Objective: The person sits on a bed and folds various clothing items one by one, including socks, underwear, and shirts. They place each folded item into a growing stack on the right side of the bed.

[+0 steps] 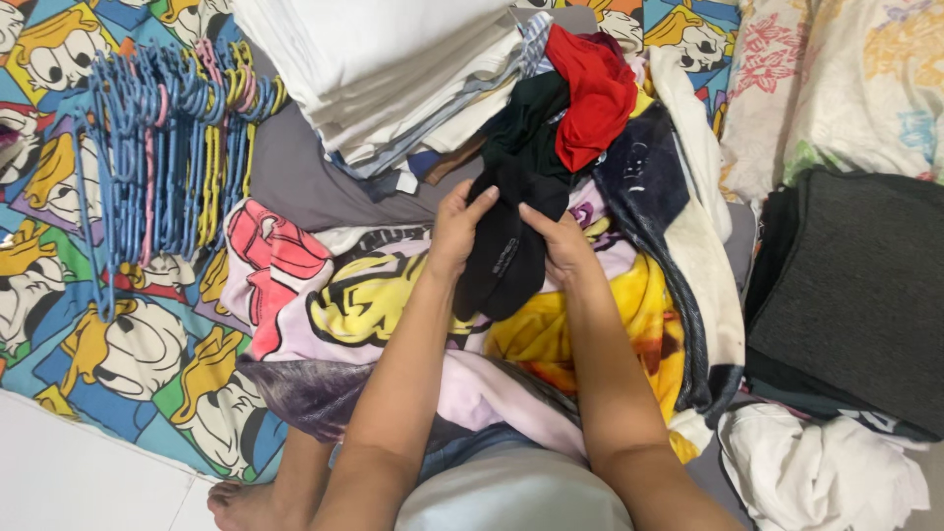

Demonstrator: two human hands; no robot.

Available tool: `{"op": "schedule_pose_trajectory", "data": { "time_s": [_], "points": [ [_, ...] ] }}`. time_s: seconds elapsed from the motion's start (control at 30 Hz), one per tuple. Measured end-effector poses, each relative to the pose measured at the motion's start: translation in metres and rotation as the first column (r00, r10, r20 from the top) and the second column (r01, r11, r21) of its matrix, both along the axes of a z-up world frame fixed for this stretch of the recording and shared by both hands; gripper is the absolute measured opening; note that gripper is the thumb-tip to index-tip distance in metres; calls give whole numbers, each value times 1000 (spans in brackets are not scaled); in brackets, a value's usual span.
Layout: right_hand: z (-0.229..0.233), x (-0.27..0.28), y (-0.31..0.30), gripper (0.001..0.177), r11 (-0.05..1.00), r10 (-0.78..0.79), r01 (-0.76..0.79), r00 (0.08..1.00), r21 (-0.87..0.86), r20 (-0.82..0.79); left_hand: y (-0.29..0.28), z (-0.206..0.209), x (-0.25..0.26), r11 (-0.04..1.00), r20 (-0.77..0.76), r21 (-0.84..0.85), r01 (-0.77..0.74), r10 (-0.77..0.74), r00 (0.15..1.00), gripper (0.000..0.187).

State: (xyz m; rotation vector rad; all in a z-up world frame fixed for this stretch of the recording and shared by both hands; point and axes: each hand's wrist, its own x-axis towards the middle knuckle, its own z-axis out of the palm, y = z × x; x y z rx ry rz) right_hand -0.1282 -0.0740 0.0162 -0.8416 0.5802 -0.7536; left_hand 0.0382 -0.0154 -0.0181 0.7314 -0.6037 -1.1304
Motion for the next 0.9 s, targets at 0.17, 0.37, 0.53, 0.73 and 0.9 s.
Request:
{"op": "schedule_pose_trajectory", "data": {
  "time_s": [0.17,0.37,0.53,0.73,0.9],
  "points": [
    [-8,2,-7,39,983,-169,174,983,-61,67,17,28,17,991,-87,-130,-27,16,996,24],
    [0,-2,0,49,992,23,-46,981,118,190,14,40,-13,996,-96,-88,34,-42,994,22],
    [-7,-3,8,59,993,14,-47,960,112,280,19,48,-21,950,534,-67,-306,293,793,18],
    [-1,-5,22,44,940,-79,44,993,-337,-90,33,66,-26,821,834,-357,-446,495,244,21],
    [20,-8,31,38,981,-192,186,975,58,111,33,65,-15,995,365,-57,81,-55,929,37]
  ]
}}
